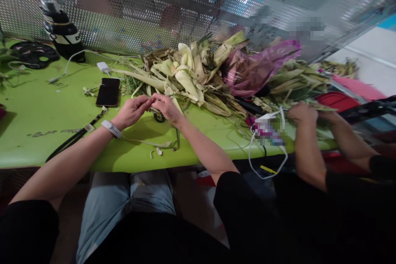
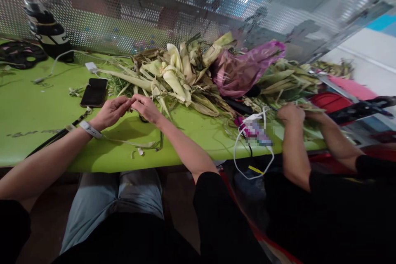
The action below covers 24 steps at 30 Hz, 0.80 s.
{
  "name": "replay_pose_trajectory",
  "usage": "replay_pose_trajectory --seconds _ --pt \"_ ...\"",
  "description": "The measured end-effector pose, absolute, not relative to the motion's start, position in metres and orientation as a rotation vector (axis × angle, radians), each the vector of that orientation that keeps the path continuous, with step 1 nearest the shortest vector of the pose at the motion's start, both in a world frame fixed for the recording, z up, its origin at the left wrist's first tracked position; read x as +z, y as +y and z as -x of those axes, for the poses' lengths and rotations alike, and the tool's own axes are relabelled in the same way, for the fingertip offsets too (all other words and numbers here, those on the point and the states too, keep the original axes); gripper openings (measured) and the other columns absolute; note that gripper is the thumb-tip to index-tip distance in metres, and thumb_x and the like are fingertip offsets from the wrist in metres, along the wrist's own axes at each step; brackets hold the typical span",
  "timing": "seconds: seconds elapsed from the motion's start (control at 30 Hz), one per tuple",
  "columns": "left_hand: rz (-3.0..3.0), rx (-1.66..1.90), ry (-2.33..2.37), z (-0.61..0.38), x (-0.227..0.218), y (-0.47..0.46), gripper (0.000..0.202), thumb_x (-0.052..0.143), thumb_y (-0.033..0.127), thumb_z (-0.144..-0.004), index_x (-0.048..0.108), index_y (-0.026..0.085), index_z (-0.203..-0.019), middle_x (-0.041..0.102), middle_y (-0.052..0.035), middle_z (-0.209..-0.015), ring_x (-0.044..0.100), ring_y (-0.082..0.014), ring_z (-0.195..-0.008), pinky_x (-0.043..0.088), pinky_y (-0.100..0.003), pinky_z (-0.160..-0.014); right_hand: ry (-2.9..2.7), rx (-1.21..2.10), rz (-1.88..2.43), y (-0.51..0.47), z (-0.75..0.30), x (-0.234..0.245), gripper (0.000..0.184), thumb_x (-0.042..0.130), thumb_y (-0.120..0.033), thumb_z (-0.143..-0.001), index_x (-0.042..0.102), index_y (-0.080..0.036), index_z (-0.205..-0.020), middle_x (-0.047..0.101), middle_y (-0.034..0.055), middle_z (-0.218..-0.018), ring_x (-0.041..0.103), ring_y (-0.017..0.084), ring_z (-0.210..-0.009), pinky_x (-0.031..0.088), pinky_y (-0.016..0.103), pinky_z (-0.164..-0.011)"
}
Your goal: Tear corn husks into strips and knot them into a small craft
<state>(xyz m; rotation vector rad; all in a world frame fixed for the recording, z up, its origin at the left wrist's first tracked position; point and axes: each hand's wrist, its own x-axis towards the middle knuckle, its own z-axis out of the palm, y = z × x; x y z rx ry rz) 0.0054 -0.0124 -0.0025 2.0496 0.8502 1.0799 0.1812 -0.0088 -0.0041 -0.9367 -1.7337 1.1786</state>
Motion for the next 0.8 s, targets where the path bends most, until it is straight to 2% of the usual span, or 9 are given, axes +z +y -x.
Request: replay_pose_trajectory --seconds 0.17,0.3,0.43,0.53,0.67,0.8 --pt "-1.993 1.118 0.892 -0.009 -0.006 -0.011 0.044 0.051 0.053 -0.094 0.058 0.019 -0.068 0.046 0.0019 -0.055 0.041 -0.0115 -0.052 0.031 -0.025 -0.052 -1.662 1.242 0.962 -0.009 -0.179 -0.002 0.011 0.051 -0.029 -0.075 0.049 -0.02 -0.07 0.044 -0.0042 -0.062 0.036 0.011 -0.06 0.03 0.025 -0.056" --pt "-1.882 1.147 0.899 -0.01 -0.009 -0.01 0.044 0.055 0.055 -0.092 0.057 0.019 -0.067 0.045 0.0029 -0.051 0.038 -0.0105 -0.048 0.029 -0.025 -0.048 -1.651 1.234 0.99 -0.012 -0.178 0.001 0.012 0.051 -0.029 -0.078 0.046 -0.021 -0.07 0.038 -0.0047 -0.061 0.033 0.011 -0.058 0.028 0.025 -0.054" --pt "-1.656 1.167 0.861 -0.007 -0.006 -0.006 0.05 0.056 0.065 -0.088 0.056 0.018 -0.069 0.054 -0.0003 -0.055 0.048 -0.0113 -0.05 0.04 -0.024 -0.051 -1.648 1.158 0.971 -0.01 -0.178 -0.002 0.014 0.055 -0.034 -0.08 0.05 -0.021 -0.077 0.04 -0.0052 -0.063 0.034 0.011 -0.059 0.029 0.025 -0.055" --pt "-1.556 1.03 0.834 -0.003 -0.004 -0.003 0.056 0.052 0.07 -0.087 0.06 0.017 -0.073 0.061 -0.0044 -0.06 0.057 -0.0139 -0.055 0.048 -0.026 -0.055 -1.631 1.095 0.943 -0.006 -0.179 -0.006 0.017 0.058 -0.037 -0.079 0.053 -0.021 -0.084 0.045 -0.0044 -0.068 0.04 0.011 -0.063 0.033 0.025 -0.058" --pt "-1.6 0.968 0.715 -0.003 -0.004 -0.003 0.048 0.065 0.063 -0.082 0.058 0.017 -0.072 0.062 -0.0034 -0.064 0.057 -0.013 -0.059 0.049 -0.026 -0.06 -1.604 1.033 0.946 -0.005 -0.181 -0.005 0.019 0.058 -0.038 -0.079 0.054 -0.02 -0.084 0.05 -0.0032 -0.073 0.044 0.012 -0.067 0.037 0.025 -0.063" --pt "-1.598 0.997 0.708 -0.006 -0.004 -0.004 0.046 0.068 0.06 -0.082 0.059 0.017 -0.072 0.06 -0.0022 -0.065 0.055 -0.0114 -0.058 0.047 -0.025 -0.059 -1.631 1.087 0.905 -0.006 -0.183 -0.001 0.019 0.059 -0.038 -0.079 0.052 -0.02 -0.081 0.05 -0.0035 -0.072 0.045 0.012 -0.068 0.039 0.025 -0.065"
